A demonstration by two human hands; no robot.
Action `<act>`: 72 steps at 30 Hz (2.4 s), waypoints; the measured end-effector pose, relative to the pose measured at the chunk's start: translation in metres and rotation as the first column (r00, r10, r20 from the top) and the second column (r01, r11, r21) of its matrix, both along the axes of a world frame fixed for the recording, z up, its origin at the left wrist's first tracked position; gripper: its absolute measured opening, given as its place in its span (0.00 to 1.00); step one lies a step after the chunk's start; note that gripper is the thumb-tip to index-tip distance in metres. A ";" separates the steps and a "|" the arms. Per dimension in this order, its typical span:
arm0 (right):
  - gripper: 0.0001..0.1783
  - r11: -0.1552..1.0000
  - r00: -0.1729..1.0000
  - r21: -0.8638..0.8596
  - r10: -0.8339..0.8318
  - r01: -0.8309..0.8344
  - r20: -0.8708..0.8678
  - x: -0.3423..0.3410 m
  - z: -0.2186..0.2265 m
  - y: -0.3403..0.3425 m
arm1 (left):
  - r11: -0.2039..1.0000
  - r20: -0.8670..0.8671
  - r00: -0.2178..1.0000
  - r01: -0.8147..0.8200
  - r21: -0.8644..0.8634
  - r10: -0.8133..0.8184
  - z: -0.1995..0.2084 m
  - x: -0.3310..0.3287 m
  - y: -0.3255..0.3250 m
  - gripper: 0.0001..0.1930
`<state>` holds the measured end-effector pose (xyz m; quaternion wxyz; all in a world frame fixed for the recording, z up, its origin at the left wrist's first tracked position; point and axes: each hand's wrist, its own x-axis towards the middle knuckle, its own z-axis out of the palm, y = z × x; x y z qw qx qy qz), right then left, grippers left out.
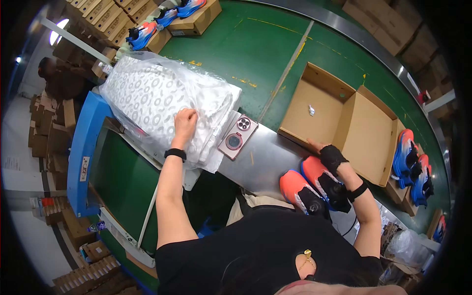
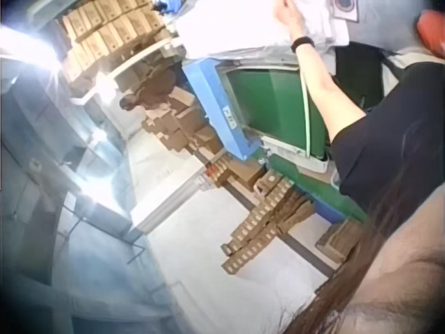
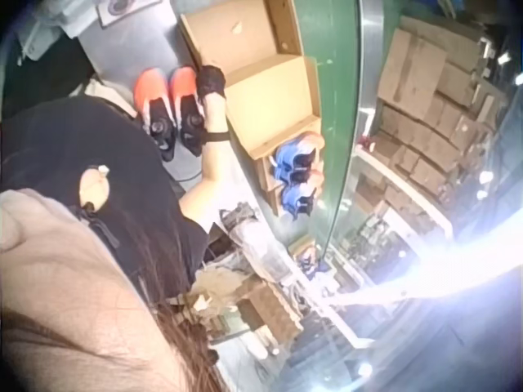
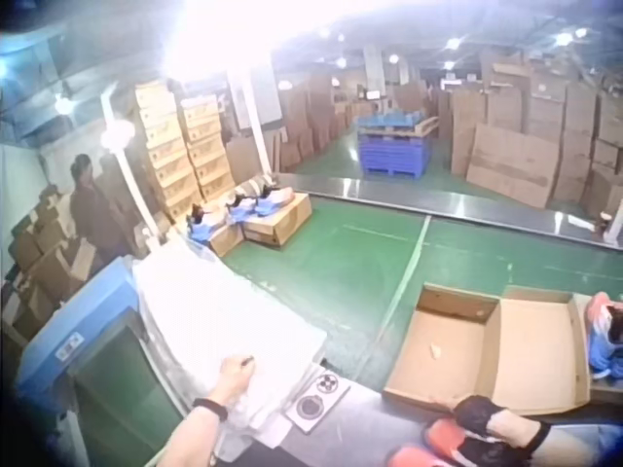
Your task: Packing pairs of sneakers into shoeboxes with protective tissue paper.
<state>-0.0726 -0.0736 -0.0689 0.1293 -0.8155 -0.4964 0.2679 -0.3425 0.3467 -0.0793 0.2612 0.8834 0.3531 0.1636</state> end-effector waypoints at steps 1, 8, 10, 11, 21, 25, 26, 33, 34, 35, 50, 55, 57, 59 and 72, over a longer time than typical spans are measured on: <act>0.31 1.000 1.000 -0.001 -0.004 0.004 0.002 0.000 0.000 0.000 | 1.000 0.001 1.000 0.001 0.001 -0.001 0.002 -0.001 -0.003 0.09; 0.29 1.000 1.000 -0.011 -0.007 0.007 0.013 0.002 -0.003 0.002 | 0.957 0.081 0.991 0.079 0.279 -0.106 0.002 -0.003 -0.031 0.08; 0.29 1.000 1.000 -0.007 -0.005 0.005 0.012 0.002 -0.002 0.004 | 0.974 0.056 0.996 0.049 0.221 -0.063 0.005 0.000 -0.031 0.06; 0.28 1.000 1.000 -0.012 -0.005 0.005 0.010 0.002 -0.003 0.003 | 0.975 0.058 0.997 0.046 0.218 -0.060 0.001 0.000 -0.031 0.06; 0.32 0.996 0.997 0.067 0.062 -0.065 0.048 0.004 -0.019 0.007 | 0.971 0.647 0.725 -0.155 -0.181 0.236 0.173 -0.033 0.015 0.09; 0.44 0.989 0.987 -0.062 0.136 -0.131 0.085 -0.017 0.038 0.029 | 0.949 0.709 0.696 0.287 -0.128 -0.115 0.250 0.035 -0.084 0.08; 0.51 0.955 0.986 0.254 0.166 -0.156 -0.019 -0.024 0.055 0.040 | 0.890 0.704 0.684 0.423 -0.168 -0.192 0.243 0.061 -0.103 0.08; 0.42 0.405 0.566 0.490 -0.085 0.771 -0.820 -0.015 0.121 0.070 | 0.534 0.723 0.582 0.772 -0.345 -0.373 0.193 0.216 -0.232 0.08; 0.36 0.267 0.527 0.467 -0.236 0.843 -0.817 0.000 0.114 0.055 | 0.536 0.691 0.554 0.797 -0.279 -0.464 0.190 0.235 -0.249 0.09; 0.36 0.121 0.513 0.505 -0.347 0.854 -0.785 0.024 0.090 0.041 | 0.627 0.619 0.541 0.773 -0.098 -0.569 0.189 0.245 -0.264 0.14; 0.40 -0.512 -0.230 0.743 -0.859 0.431 -0.459 0.108 0.050 -0.318 | 0.895 -0.338 0.916 0.323 0.308 -0.214 -0.036 0.240 -0.103 0.41; 0.48 -0.030 -0.357 0.834 -0.912 0.551 0.203 0.019 0.073 -0.293 | 0.387 -0.167 0.930 -0.030 -0.921 -0.327 0.042 0.210 -0.163 0.39; 0.31 0.441 -0.038 0.876 -0.889 0.197 0.456 -0.012 0.055 -0.263 | 0.307 -0.049 0.928 0.073 -0.949 -0.370 0.010 0.220 -0.163 0.36; 0.16 0.847 0.813 0.209 -0.530 0.489 0.241 -0.074 0.036 -0.214 | 0.219 0.064 0.915 0.162 -0.962 -0.398 -0.031 0.228 -0.160 0.33; 0.18 0.883 0.973 0.468 -0.125 0.021 0.192 -0.123 0.061 -0.143 | 0.896 0.298 0.863 0.441 -0.052 -0.407 -0.019 0.268 -0.135 0.15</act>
